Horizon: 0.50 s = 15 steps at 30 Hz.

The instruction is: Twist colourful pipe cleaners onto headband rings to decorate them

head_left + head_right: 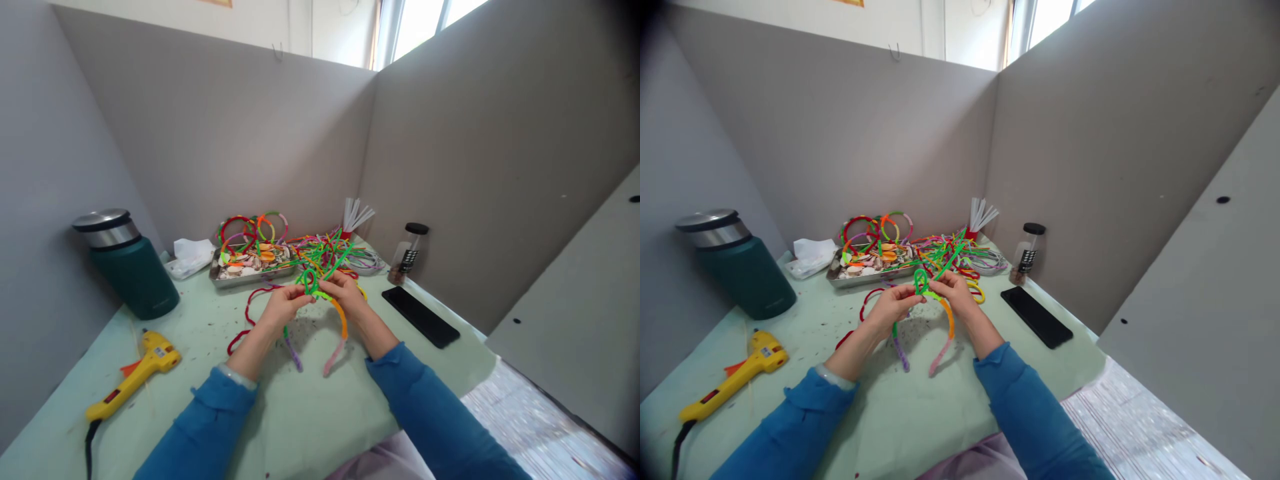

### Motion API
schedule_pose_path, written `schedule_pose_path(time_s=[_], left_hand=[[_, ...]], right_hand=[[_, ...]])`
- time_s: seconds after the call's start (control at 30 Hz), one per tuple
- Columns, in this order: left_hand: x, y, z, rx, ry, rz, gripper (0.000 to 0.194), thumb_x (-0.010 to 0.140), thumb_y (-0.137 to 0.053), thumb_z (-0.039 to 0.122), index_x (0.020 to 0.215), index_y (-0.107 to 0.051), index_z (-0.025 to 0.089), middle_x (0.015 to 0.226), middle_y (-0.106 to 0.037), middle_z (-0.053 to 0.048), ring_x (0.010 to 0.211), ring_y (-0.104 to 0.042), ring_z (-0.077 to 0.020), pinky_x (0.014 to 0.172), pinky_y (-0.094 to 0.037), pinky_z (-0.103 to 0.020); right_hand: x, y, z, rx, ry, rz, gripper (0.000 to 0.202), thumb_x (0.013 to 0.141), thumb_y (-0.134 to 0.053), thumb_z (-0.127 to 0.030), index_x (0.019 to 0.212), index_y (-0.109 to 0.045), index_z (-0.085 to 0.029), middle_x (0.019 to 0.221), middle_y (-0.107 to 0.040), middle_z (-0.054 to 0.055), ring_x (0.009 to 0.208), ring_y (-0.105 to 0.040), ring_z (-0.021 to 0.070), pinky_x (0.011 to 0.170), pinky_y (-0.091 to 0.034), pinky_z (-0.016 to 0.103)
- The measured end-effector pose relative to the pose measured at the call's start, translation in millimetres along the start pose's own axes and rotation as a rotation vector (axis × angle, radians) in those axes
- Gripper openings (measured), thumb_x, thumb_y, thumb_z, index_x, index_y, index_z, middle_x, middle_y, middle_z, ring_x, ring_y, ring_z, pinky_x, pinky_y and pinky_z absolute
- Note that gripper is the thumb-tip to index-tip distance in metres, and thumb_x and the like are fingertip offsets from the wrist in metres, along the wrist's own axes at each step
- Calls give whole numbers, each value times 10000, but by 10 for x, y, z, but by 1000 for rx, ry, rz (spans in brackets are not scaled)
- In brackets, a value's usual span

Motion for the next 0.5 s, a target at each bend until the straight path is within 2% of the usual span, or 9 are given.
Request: schedule_pose_path(time_s=[0.13,0.33,0.5], left_hand=[[-13,-6,25,-7,-12,8,358,577,-747,360,850,-693,133,708,-664,-24,424,-331,-36,409,-180,-199],[-1,-4,-1,-12,-23,24,336,577,-745,345,837,-703,136,661,-640,-17,441,-355,-50,422,-204,-203],[13,14,-32,-22,-37,52,318,565,-753,366,779,-681,142,545,-524,42,407,-259,-29,412,-164,-204]], right_hand=[[-4,-3,-9,7,-12,18,244,581,-755,-348,657,-598,-177,613,-594,-18,575,-531,126,589,-399,266],[-19,-17,79,141,-286,72,268,521,-770,-255,614,-532,-172,592,-584,-17,531,-525,118,534,-416,266],[-24,-67,172,223,-426,-43,236,571,-740,-250,614,-521,-173,528,-505,-30,471,-440,94,452,-350,235]])
Point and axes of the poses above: each hand's wrist, its own x-axis towards the middle knuckle, its own y-axis out of the back of the hand, z = x × y, the point moved 3 cm from there along x, towards the middle knuckle
